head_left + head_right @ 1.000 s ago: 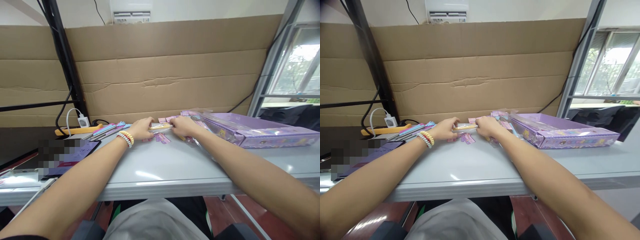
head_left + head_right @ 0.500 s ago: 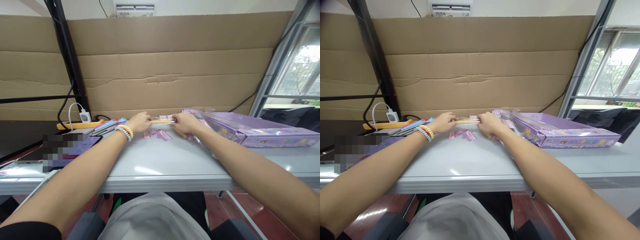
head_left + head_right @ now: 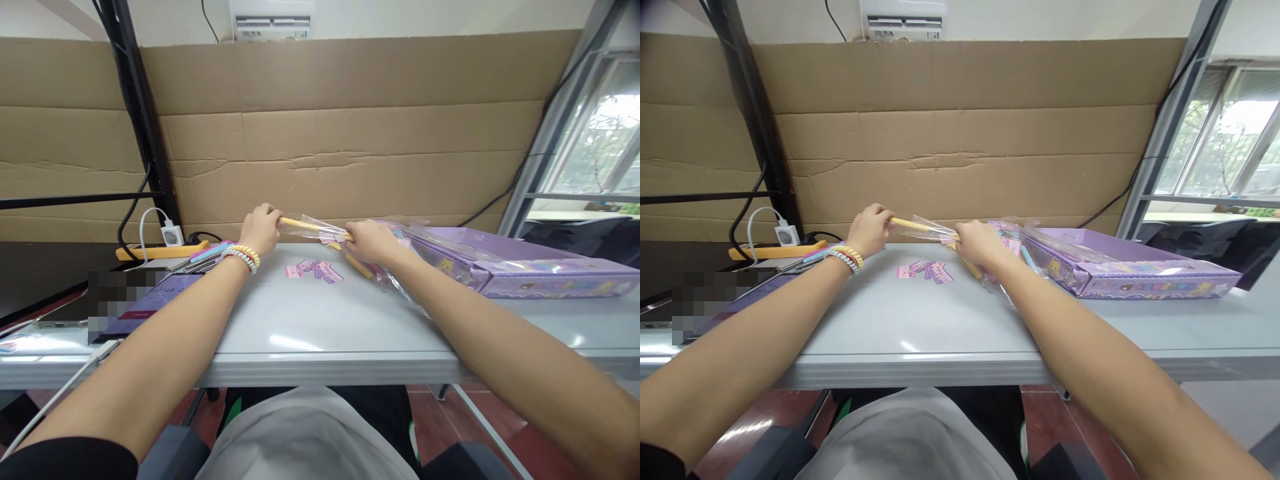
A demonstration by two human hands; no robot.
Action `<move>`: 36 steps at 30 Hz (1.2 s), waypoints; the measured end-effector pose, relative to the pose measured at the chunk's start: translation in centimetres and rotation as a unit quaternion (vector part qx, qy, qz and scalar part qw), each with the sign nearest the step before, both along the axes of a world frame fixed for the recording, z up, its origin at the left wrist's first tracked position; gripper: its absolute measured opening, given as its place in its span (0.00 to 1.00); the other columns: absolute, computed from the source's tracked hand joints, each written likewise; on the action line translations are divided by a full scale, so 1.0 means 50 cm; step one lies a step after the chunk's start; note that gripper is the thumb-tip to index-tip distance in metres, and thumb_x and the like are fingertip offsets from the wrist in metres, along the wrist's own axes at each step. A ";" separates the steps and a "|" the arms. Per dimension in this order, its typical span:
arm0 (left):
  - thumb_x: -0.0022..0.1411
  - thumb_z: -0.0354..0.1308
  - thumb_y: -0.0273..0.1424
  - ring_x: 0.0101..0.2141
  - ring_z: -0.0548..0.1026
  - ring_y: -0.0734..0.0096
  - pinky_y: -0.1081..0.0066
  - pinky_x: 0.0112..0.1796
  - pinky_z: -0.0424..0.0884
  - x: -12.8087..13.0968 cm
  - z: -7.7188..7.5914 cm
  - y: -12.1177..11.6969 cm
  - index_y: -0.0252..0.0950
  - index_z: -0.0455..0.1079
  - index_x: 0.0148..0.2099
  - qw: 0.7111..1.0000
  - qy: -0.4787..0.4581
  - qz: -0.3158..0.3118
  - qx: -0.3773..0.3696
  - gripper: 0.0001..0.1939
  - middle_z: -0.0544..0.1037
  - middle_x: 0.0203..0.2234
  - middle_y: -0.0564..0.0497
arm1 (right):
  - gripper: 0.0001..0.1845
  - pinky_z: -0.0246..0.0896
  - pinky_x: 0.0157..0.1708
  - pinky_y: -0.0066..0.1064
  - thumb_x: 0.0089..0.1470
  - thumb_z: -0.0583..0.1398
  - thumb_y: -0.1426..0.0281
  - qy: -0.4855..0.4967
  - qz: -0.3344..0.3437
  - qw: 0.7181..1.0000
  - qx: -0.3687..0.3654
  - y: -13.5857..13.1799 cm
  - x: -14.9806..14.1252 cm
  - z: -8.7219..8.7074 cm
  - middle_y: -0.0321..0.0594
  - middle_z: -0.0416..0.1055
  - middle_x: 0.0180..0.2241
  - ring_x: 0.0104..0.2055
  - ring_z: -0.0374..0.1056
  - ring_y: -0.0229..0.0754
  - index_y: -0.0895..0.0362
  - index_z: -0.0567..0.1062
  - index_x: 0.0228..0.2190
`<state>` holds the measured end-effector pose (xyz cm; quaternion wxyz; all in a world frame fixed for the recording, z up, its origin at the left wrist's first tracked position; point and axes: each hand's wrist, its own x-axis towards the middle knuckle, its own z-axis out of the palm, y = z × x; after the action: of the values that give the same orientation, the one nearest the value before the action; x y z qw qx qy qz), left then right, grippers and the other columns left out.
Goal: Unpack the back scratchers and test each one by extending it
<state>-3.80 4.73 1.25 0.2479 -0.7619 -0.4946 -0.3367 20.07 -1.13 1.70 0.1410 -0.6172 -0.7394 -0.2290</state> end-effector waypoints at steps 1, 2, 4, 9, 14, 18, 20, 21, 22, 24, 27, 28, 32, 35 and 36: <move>0.62 0.45 0.32 0.43 0.68 0.60 0.64 0.40 0.62 -0.007 0.001 0.003 0.39 0.70 0.44 1.000 -0.012 0.019 0.017 0.14 0.71 0.42 0.46 | 0.13 0.52 0.32 0.33 0.53 0.50 0.66 -0.003 -0.004 1.000 0.007 0.001 -0.001 0.001 0.48 0.72 0.36 0.36 0.66 0.47 0.58 0.71 0.35; 0.62 0.45 0.33 0.43 0.67 0.60 0.64 0.40 0.62 -0.012 0.001 0.005 0.39 0.70 0.44 0.999 -0.020 0.032 0.030 0.14 0.71 0.42 0.45 | 0.13 0.52 0.33 0.33 0.53 0.50 0.66 -0.005 -0.002 1.000 0.020 0.002 -0.002 0.002 0.48 0.72 0.37 0.37 0.65 0.48 0.57 0.71 0.36; 0.63 0.43 0.33 0.42 0.67 0.60 0.63 0.40 0.61 -0.021 0.001 0.008 0.40 0.69 0.46 0.997 -0.036 0.051 0.046 0.15 0.70 0.41 0.45 | 0.13 0.52 0.35 0.35 0.53 0.50 0.67 -0.003 0.004 0.999 0.053 0.003 -0.004 0.001 0.47 0.70 0.39 0.41 0.64 0.49 0.57 0.69 0.38; 0.63 0.42 0.31 0.44 0.67 0.60 0.63 0.41 0.60 -0.020 0.002 0.006 0.38 0.67 0.46 0.996 -0.052 0.044 0.060 0.15 0.70 0.42 0.43 | 0.13 0.52 0.36 0.36 0.51 0.51 0.72 0.022 0.007 0.993 0.113 0.001 -0.002 0.001 0.49 0.69 0.41 0.43 0.61 0.50 0.58 0.68 0.40; 0.61 0.46 0.35 0.40 0.69 0.62 0.66 0.40 0.63 0.001 0.001 -0.012 0.34 0.67 0.41 0.998 -0.002 -0.061 -0.030 0.13 0.72 0.38 0.45 | 0.13 0.51 0.35 0.36 0.49 0.51 0.72 0.035 0.011 0.991 0.125 0.010 0.032 0.000 0.44 0.71 0.39 0.41 0.63 0.49 0.56 0.69 0.38; 0.62 0.44 0.43 0.34 0.71 0.65 0.69 0.32 0.63 0.028 -0.008 -0.029 0.36 0.66 0.40 0.977 0.048 -0.135 -0.159 0.17 0.74 0.34 0.47 | 0.15 0.52 0.35 0.35 0.47 0.52 0.74 0.043 0.019 0.990 0.132 0.018 0.048 -0.001 0.44 0.71 0.39 0.42 0.63 0.48 0.56 0.70 0.38; 0.62 0.42 0.45 0.33 0.72 0.64 0.70 0.31 0.63 0.037 -0.011 -0.034 0.37 0.64 0.44 0.968 0.049 -0.146 -0.197 0.19 0.75 0.33 0.47 | 0.16 0.52 0.35 0.35 0.46 0.52 0.74 0.048 0.021 0.989 0.136 0.018 0.047 0.000 0.44 0.70 0.40 0.42 0.63 0.48 0.56 0.70 0.38; 0.63 0.41 0.45 0.33 0.72 0.64 0.69 0.31 0.63 0.039 -0.012 -0.036 0.37 0.63 0.47 0.968 0.038 -0.146 -0.202 0.20 0.75 0.34 0.47 | 0.16 0.52 0.35 0.35 0.46 0.52 0.74 0.050 0.022 0.989 0.135 0.016 0.045 0.001 0.44 0.70 0.40 0.42 0.63 0.48 0.57 0.70 0.39; 0.63 0.40 0.46 0.34 0.72 0.64 0.69 0.32 0.64 0.039 -0.011 -0.038 0.37 0.62 0.48 0.968 0.024 -0.146 -0.202 0.21 0.75 0.34 0.47 | 0.16 0.52 0.35 0.35 0.46 0.52 0.74 0.051 0.022 0.990 0.131 0.014 0.043 0.002 0.44 0.71 0.40 0.42 0.63 0.48 0.57 0.70 0.39; 0.62 0.39 0.49 0.35 0.72 0.63 0.69 0.33 0.64 0.035 -0.006 -0.041 0.38 0.62 0.49 0.970 0.000 -0.146 -0.196 0.24 0.75 0.35 0.47 | 0.15 0.53 0.35 0.35 0.47 0.52 0.72 0.048 0.028 0.992 0.117 0.010 0.037 0.002 0.45 0.71 0.40 0.42 0.64 0.49 0.57 0.70 0.39; 0.59 0.40 0.53 0.35 0.72 0.63 0.69 0.33 0.64 0.024 0.002 -0.045 0.37 0.66 0.44 0.973 -0.007 -0.128 -0.190 0.27 0.75 0.34 0.47 | 0.15 0.54 0.37 0.34 0.49 0.52 0.70 0.035 0.042 0.995 0.078 0.005 0.030 0.002 0.47 0.71 0.40 0.43 0.64 0.49 0.58 0.70 0.39; 0.59 0.40 0.53 0.34 0.72 0.63 0.69 0.32 0.64 0.021 0.004 -0.044 0.37 0.66 0.42 0.975 -0.003 -0.117 -0.189 0.27 0.75 0.33 0.47 | 0.15 0.54 0.37 0.33 0.49 0.52 0.70 0.032 0.044 0.997 0.056 0.005 0.028 0.001 0.47 0.71 0.40 0.43 0.64 0.49 0.58 0.70 0.40; 0.59 0.36 0.54 0.35 0.73 0.60 0.67 0.33 0.65 0.016 -0.002 -0.035 0.34 0.69 0.38 0.967 0.033 -0.069 -0.242 0.31 0.76 0.35 0.42 | 0.20 0.55 0.37 0.30 0.50 0.55 0.68 0.029 0.063 0.996 -0.064 0.011 0.027 -0.006 0.48 0.71 0.42 0.43 0.66 0.47 0.58 0.68 0.46; 0.58 0.36 0.54 0.38 0.73 0.57 0.65 0.37 0.66 0.015 -0.015 -0.025 0.32 0.70 0.40 0.945 0.079 -0.041 -0.316 0.33 0.75 0.39 0.39 | 0.23 0.56 0.37 0.30 0.50 0.56 0.62 0.035 0.093 0.987 -0.124 0.015 0.031 -0.015 0.46 0.70 0.44 0.43 0.67 0.45 0.57 0.67 0.47; 0.58 0.36 0.54 0.40 0.73 0.56 0.65 0.38 0.66 0.014 -0.020 -0.022 0.32 0.70 0.41 0.940 0.089 -0.037 -0.328 0.33 0.75 0.41 0.39 | 0.24 0.57 0.37 0.30 0.50 0.57 0.59 0.039 0.099 0.984 -0.142 0.017 0.032 -0.020 0.46 0.70 0.44 0.43 0.67 0.45 0.57 0.67 0.47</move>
<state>-3.08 3.65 0.25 0.0148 -0.8455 -0.5253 -0.0949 21.68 -0.29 0.70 0.1020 -0.5633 -0.8158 -0.0824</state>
